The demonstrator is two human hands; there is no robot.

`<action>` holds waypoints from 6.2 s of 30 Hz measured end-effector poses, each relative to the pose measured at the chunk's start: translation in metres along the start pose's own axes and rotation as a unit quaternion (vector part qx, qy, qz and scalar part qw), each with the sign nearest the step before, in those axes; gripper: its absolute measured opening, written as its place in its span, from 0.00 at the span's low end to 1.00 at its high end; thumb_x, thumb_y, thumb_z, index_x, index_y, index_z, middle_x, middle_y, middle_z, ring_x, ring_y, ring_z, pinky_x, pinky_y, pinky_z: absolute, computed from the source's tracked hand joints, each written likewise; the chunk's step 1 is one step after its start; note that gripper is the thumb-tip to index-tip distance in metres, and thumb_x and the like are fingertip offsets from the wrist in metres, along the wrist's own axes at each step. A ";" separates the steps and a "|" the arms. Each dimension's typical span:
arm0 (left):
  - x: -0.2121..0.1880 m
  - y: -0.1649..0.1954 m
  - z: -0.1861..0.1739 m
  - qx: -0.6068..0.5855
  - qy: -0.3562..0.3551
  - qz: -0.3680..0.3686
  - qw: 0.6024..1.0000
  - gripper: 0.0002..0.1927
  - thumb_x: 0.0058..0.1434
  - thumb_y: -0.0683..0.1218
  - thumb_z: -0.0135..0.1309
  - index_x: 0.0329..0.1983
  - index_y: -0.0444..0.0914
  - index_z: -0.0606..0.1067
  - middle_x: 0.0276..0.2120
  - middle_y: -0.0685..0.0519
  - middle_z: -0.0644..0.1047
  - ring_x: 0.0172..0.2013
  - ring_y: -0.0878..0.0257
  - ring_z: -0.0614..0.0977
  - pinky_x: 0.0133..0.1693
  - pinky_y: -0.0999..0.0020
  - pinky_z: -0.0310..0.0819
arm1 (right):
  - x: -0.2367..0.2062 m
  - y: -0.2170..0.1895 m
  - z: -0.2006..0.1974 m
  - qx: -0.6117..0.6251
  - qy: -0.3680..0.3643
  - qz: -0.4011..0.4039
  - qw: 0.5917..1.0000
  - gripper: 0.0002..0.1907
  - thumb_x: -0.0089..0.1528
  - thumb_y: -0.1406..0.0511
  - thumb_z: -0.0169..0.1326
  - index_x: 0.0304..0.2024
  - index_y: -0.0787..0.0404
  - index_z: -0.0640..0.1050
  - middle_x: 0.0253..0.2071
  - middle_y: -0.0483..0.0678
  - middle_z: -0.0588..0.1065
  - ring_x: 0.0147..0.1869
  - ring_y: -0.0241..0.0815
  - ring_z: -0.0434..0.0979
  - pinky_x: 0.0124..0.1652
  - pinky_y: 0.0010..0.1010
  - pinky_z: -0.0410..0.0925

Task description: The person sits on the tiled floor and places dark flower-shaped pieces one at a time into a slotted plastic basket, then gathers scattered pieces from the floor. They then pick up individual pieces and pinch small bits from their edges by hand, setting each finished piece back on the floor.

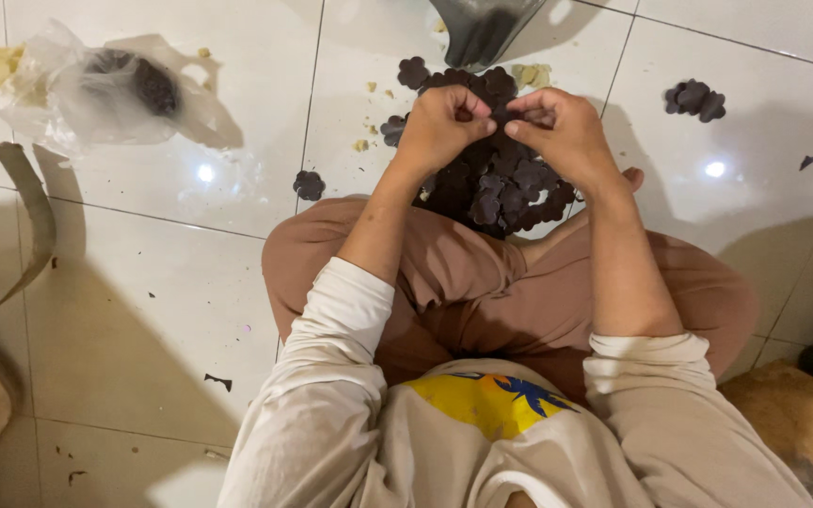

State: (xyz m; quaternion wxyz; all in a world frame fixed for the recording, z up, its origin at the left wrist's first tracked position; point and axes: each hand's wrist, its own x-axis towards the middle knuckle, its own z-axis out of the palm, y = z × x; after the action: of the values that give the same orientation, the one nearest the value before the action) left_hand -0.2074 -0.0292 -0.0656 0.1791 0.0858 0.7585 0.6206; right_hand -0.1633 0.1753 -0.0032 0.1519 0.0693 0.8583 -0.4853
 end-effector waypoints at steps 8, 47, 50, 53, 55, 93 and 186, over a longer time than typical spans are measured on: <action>-0.002 0.012 -0.007 0.015 0.010 0.007 1.000 0.09 0.50 0.40 0.68 0.34 0.34 0.81 0.27 0.54 0.83 0.29 0.69 0.82 0.34 0.73 0.78 | 0.003 0.002 0.006 0.084 -0.004 0.032 0.996 0.12 0.62 0.70 0.63 0.49 0.61 0.80 0.39 0.43 0.79 0.41 0.28 0.76 0.40 0.21 0.70; -0.005 0.024 0.008 -0.020 0.044 0.088 0.995 0.04 0.57 0.41 0.64 0.34 0.35 0.82 0.28 0.57 0.83 0.28 0.73 0.81 0.33 0.75 0.78 | -0.002 -0.005 0.005 0.239 0.013 0.033 0.970 0.02 0.68 0.70 0.58 0.41 0.64 0.80 0.39 0.45 0.80 0.40 0.31 0.80 0.44 0.23 0.77; -0.004 0.024 0.008 -0.042 0.036 0.081 0.995 0.04 0.58 0.40 0.64 0.34 0.35 0.82 0.28 0.57 0.83 0.29 0.73 0.81 0.33 0.75 0.78 | -0.003 -0.003 0.003 0.240 0.006 0.033 0.970 0.03 0.68 0.69 0.59 0.42 0.63 0.81 0.39 0.45 0.80 0.40 0.30 0.80 0.44 0.22 0.77; -0.003 0.023 0.007 -0.091 0.024 0.076 0.993 0.03 0.58 0.40 0.62 0.35 0.35 0.82 0.29 0.57 0.83 0.30 0.74 0.81 0.34 0.76 0.78 | -0.002 -0.002 0.001 0.237 -0.008 0.008 0.971 0.03 0.68 0.68 0.60 0.43 0.63 0.81 0.39 0.44 0.79 0.41 0.30 0.78 0.45 0.21 0.75; -0.003 0.022 0.007 -0.105 0.020 0.069 0.992 0.03 0.58 0.39 0.62 0.35 0.34 0.82 0.29 0.57 0.83 0.30 0.74 0.80 0.34 0.76 0.77 | -0.001 0.000 0.001 0.238 -0.015 -0.016 0.971 0.03 0.68 0.69 0.60 0.43 0.63 0.80 0.39 0.44 0.79 0.42 0.29 0.77 0.45 0.21 0.74; -0.004 0.004 0.022 -0.207 0.024 0.046 0.977 0.05 0.64 0.41 0.60 0.40 0.33 0.80 0.33 0.57 0.82 0.32 0.74 0.79 0.37 0.77 0.76 | 0.003 0.016 0.017 0.290 0.036 -0.027 0.956 0.02 0.70 0.71 0.59 0.45 0.65 0.80 0.40 0.44 0.79 0.41 0.30 0.77 0.45 0.21 0.73; -0.003 0.040 0.024 0.094 0.094 0.343 0.930 0.06 0.60 0.40 0.64 0.34 0.38 0.77 0.33 0.54 0.77 0.37 0.57 0.77 0.41 0.64 0.73 | -0.012 0.007 -0.021 -0.120 0.141 -0.249 0.951 0.03 0.62 0.74 0.63 0.36 0.64 0.81 0.52 0.48 0.76 0.60 0.42 0.75 0.58 0.33 0.68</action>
State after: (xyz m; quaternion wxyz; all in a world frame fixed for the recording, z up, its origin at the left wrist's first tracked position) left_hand -0.1993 -0.0001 -0.0299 -0.1258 0.2983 0.7508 0.5757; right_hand -0.1541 0.1973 0.0047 -0.0891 -0.0976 0.9128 -0.3864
